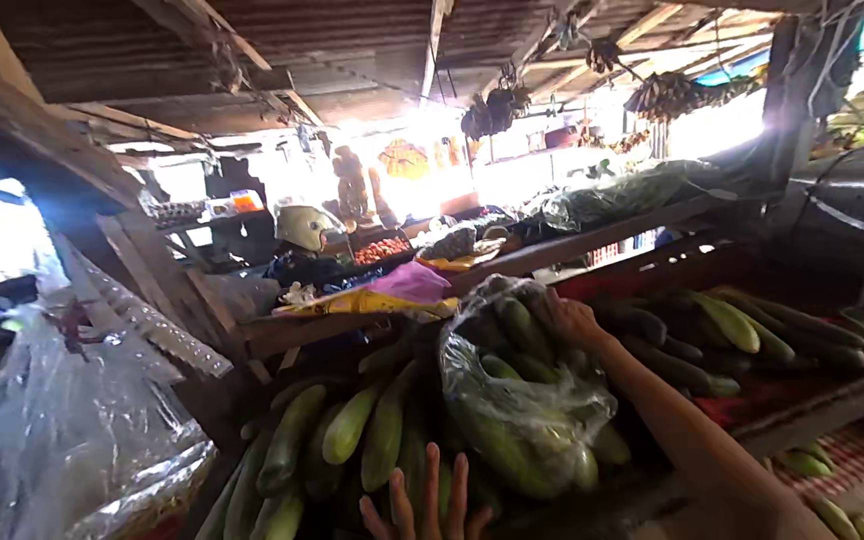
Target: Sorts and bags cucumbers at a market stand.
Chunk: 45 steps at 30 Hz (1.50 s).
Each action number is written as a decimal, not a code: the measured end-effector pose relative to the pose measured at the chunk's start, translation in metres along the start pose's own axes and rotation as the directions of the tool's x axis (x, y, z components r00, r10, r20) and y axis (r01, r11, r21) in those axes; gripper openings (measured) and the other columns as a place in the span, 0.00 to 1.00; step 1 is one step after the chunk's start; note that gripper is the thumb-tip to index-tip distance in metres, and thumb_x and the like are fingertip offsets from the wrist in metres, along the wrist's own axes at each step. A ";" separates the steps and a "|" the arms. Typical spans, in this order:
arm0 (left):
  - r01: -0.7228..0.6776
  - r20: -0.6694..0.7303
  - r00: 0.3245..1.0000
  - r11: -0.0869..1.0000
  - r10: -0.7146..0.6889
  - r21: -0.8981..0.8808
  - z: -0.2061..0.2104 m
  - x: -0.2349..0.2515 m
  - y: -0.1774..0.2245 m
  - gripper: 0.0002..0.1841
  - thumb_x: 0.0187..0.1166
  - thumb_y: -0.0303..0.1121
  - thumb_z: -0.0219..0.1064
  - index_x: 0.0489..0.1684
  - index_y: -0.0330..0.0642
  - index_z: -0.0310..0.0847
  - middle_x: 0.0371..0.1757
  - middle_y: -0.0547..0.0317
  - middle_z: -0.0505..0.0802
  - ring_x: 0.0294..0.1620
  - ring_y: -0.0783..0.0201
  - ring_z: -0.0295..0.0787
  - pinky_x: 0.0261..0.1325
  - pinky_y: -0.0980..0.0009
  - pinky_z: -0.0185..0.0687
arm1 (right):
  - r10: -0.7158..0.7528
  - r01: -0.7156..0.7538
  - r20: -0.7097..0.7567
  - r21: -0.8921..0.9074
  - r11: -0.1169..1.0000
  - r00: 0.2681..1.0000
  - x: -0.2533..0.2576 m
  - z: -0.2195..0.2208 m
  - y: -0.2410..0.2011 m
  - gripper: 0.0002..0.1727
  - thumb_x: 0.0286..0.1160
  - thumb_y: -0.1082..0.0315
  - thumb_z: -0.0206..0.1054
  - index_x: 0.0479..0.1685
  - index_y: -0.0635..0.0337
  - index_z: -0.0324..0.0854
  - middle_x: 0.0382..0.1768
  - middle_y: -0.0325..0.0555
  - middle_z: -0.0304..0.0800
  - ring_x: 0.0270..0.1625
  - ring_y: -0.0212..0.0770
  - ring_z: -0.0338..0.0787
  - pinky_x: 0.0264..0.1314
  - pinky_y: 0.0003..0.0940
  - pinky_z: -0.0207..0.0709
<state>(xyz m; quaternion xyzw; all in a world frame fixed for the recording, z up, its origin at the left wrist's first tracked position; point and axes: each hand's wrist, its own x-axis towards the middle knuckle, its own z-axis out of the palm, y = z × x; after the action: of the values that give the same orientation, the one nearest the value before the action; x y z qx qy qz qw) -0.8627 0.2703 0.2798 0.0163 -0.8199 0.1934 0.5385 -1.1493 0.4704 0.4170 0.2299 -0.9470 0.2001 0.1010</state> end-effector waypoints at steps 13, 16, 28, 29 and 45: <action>-0.016 -0.087 0.996 0.985 0.001 -0.172 0.010 -0.006 0.000 0.28 0.87 0.61 0.51 0.73 0.55 0.78 0.83 0.46 0.77 0.91 0.39 0.55 0.81 0.30 0.41 | -0.352 0.317 0.238 0.174 0.932 0.905 -0.028 0.009 -0.081 0.21 0.93 0.66 0.50 0.67 0.72 0.81 0.64 0.70 0.86 0.71 0.66 0.83 0.77 0.62 0.69; -0.024 -0.091 0.996 0.972 0.002 -0.236 0.011 -0.005 -0.001 0.25 0.84 0.57 0.57 0.65 0.51 0.86 0.77 0.46 0.84 0.85 0.38 0.68 0.80 0.28 0.48 | -0.152 0.088 0.403 0.173 0.981 0.903 -0.019 0.006 -0.099 0.29 0.96 0.55 0.44 0.73 0.74 0.75 0.73 0.75 0.78 0.79 0.68 0.75 0.81 0.67 0.60; -0.053 -0.029 0.999 0.926 0.046 -0.375 0.007 -0.004 -0.004 0.05 0.62 0.32 0.74 0.32 0.50 0.94 0.71 0.53 0.90 0.77 0.42 0.81 0.75 0.26 0.57 | -0.151 0.023 0.373 0.325 0.945 0.915 -0.031 0.002 -0.105 0.25 0.94 0.62 0.45 0.81 0.65 0.72 0.77 0.68 0.76 0.80 0.59 0.75 0.83 0.59 0.61; -0.065 -0.032 0.998 0.929 0.057 -0.365 0.008 -0.004 -0.004 0.03 0.63 0.33 0.73 0.29 0.52 0.93 0.71 0.54 0.90 0.77 0.43 0.81 0.76 0.26 0.55 | -0.187 0.078 0.327 0.320 0.944 0.926 -0.033 -0.001 -0.098 0.23 0.93 0.63 0.46 0.75 0.67 0.75 0.71 0.69 0.79 0.74 0.60 0.78 0.78 0.61 0.64; 0.183 0.486 0.853 0.763 0.191 -0.621 0.002 0.218 -0.005 0.15 0.84 0.21 0.54 0.57 0.32 0.87 0.68 0.41 0.88 0.71 0.46 0.85 0.74 0.52 0.79 | -0.352 0.163 0.432 0.416 0.895 0.830 -0.014 -0.027 -0.006 0.26 0.71 0.60 0.78 0.65 0.65 0.83 0.61 0.67 0.86 0.65 0.61 0.84 0.70 0.64 0.71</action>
<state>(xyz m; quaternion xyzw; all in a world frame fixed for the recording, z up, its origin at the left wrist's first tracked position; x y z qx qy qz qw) -0.9551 0.3040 0.4746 -0.1203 -0.9496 -0.1118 0.2669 -1.1319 0.4828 0.4398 0.4158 -0.8467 0.2890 -0.1635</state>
